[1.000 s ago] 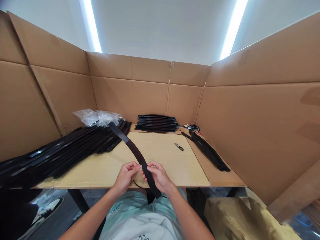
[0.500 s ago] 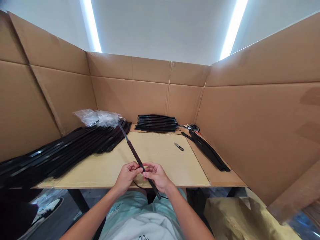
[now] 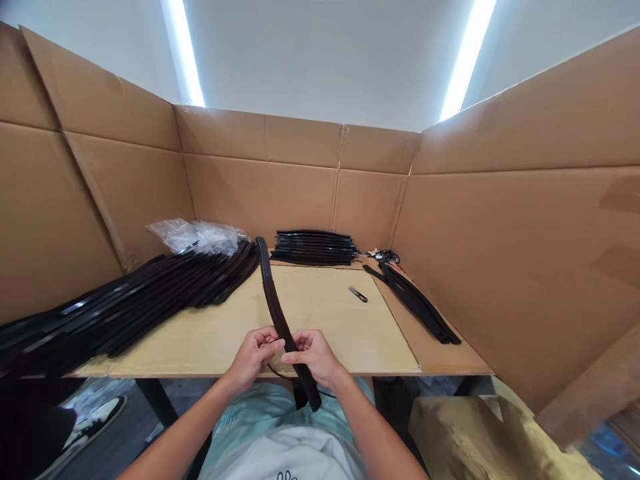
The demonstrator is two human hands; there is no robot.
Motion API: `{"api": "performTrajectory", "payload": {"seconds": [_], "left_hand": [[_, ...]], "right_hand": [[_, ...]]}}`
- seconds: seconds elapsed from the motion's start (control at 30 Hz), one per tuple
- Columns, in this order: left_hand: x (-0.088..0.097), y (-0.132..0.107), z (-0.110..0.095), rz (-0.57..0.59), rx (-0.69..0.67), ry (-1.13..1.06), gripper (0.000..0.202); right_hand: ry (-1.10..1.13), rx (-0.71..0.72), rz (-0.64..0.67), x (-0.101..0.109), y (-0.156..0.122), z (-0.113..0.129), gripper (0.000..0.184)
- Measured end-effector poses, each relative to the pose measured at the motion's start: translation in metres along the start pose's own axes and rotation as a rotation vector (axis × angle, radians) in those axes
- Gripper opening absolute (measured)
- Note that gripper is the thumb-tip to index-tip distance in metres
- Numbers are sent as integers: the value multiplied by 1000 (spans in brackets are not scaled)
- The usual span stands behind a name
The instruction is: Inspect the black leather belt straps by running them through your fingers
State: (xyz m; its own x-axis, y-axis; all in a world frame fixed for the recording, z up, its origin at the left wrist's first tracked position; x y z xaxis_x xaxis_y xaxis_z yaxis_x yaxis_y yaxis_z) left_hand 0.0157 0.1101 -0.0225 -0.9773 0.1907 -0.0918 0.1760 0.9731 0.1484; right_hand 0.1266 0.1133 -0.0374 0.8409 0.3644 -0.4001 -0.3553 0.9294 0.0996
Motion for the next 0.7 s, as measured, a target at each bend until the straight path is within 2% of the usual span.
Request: {"api": "performTrajectory", "payload": {"seconds": [0.17, 0.33, 0.53, 0.7], "left_hand": [[0, 0, 1, 4, 11, -20, 41], [0, -1, 2, 8, 29, -29, 37], [1, -1, 3, -10, 36, -33, 37], [2, -1, 3, -19, 19, -46, 38]], "right_hand": [[19, -2, 72, -9, -2, 2, 33], [42, -83, 145, -16, -5, -4, 43], [24, -26, 124, -14, -4, 0, 45], [82, -62, 95, -12, -4, 1, 37]]}}
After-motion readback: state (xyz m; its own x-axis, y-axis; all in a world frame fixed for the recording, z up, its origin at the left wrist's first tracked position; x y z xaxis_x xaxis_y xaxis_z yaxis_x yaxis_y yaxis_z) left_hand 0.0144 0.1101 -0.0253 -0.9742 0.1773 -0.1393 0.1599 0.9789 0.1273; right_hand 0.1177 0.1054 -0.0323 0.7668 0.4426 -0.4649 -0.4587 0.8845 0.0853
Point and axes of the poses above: each hand's wrist, its own y-axis towards the middle knuckle, its own x-axis out of the back of the hand, z = x × y, the point moved 8 cm from there along y, towards the middle knuckle, and after that the axes turned 5 degrees about y, right-handed, at the moved point
